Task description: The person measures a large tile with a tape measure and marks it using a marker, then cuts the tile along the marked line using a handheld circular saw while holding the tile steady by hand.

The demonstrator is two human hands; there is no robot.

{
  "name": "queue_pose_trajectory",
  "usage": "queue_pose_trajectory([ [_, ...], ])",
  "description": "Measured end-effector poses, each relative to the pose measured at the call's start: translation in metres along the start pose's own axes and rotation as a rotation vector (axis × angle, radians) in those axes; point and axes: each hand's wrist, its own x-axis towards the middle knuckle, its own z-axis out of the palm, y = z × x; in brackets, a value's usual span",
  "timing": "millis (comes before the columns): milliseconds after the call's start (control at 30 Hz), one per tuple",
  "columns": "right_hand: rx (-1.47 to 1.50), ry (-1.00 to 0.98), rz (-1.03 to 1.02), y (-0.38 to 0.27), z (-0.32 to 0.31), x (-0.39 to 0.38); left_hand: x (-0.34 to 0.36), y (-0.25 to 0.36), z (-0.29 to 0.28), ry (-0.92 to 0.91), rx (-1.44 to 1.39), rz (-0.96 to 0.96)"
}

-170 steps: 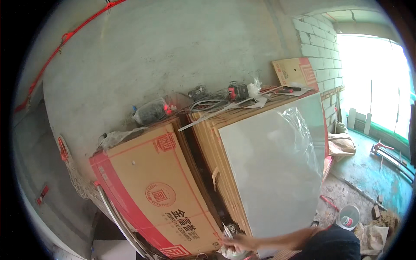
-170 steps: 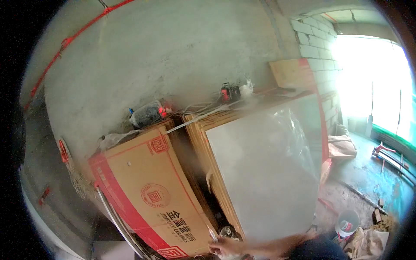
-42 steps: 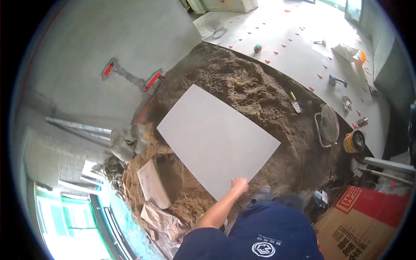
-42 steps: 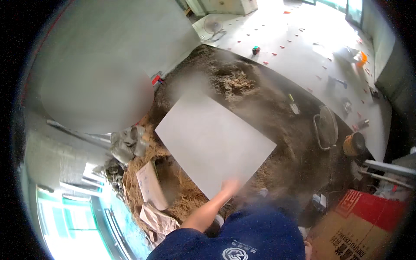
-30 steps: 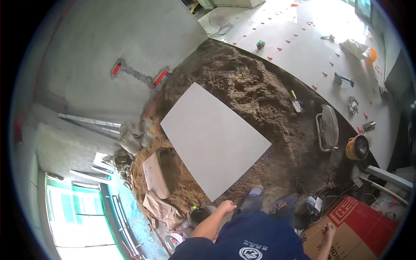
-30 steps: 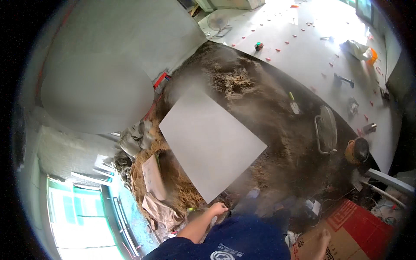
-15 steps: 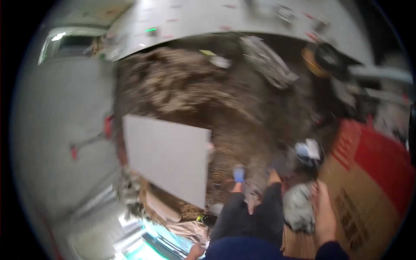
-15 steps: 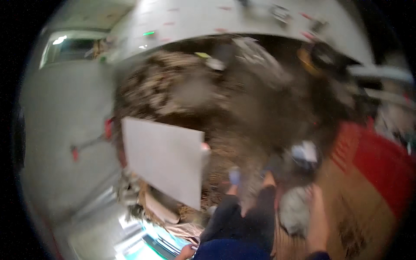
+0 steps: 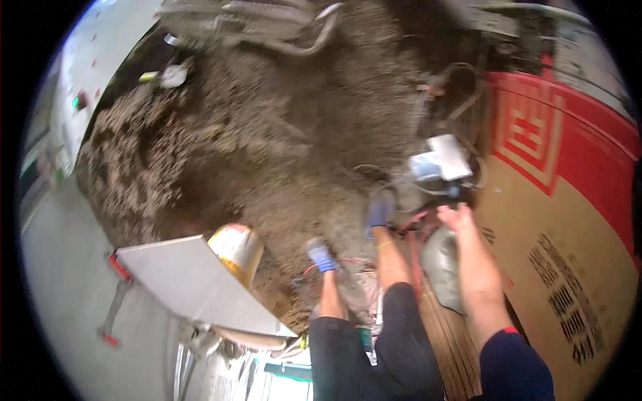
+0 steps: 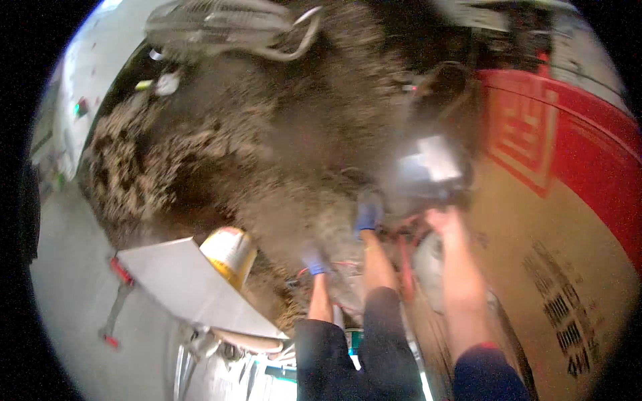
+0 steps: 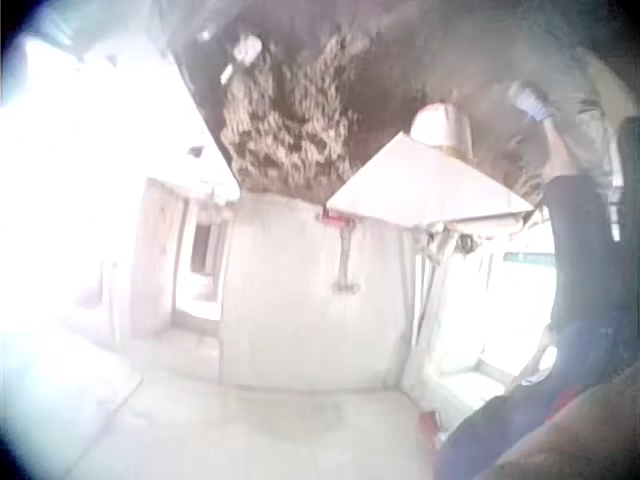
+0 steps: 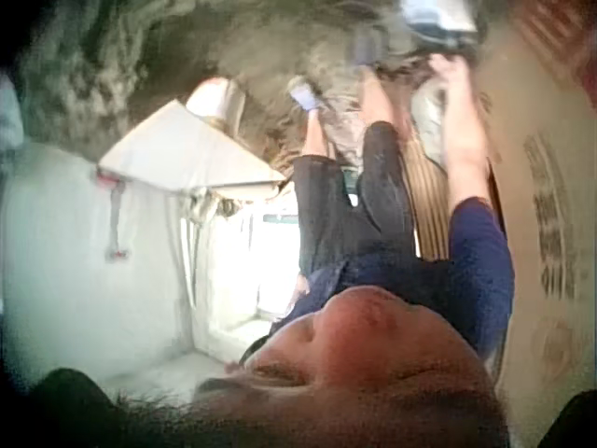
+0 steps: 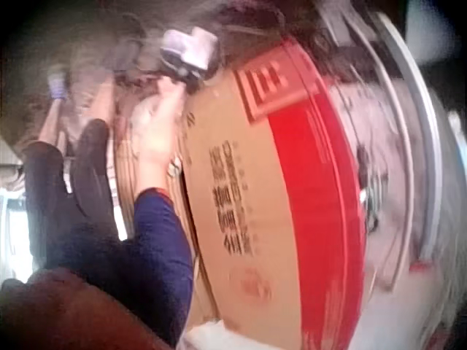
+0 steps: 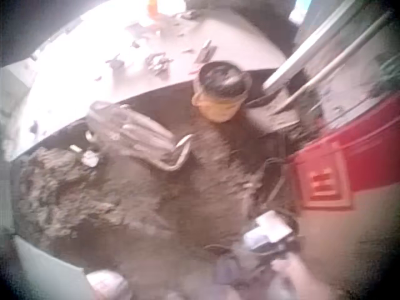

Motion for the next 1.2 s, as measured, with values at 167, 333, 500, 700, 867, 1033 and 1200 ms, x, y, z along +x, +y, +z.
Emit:
queue_pose_trajectory([
  [167, 0.002, -0.040, -0.114, -0.035, 0.060, 0.072, -0.025, -0.013, -0.014, 0.011, -0.081, -0.137],
  [333, 0.038, -0.008, -0.106, -0.062, 0.069, 0.091, -0.040, -0.022, 0.001, -0.004, -0.187, -0.204],
  [500, -0.036, -0.069, -0.152, -0.043, 0.108, 0.062, -0.051, -0.038, 0.004, -0.001, -0.284, -0.194],
  [700, -0.611, -0.250, -0.336, -0.078, 0.163, -0.004, -0.043, -0.067, -0.012, -0.019, -0.434, -0.061],
  [867, -0.687, -0.095, -0.522, 0.004, 0.134, -0.060, -0.058, -0.098, -0.025, -0.026, -0.529, -0.137],
  [1033, -0.667, -0.369, -0.452, -0.008, 0.175, -0.151, -0.041, -0.132, -0.020, -0.089, -0.720, -0.060],
  [1200, -0.937, -0.452, -0.752, 0.068, 0.144, -0.304, -0.043, -0.162, -0.013, -0.159, -0.909, -0.107],
])
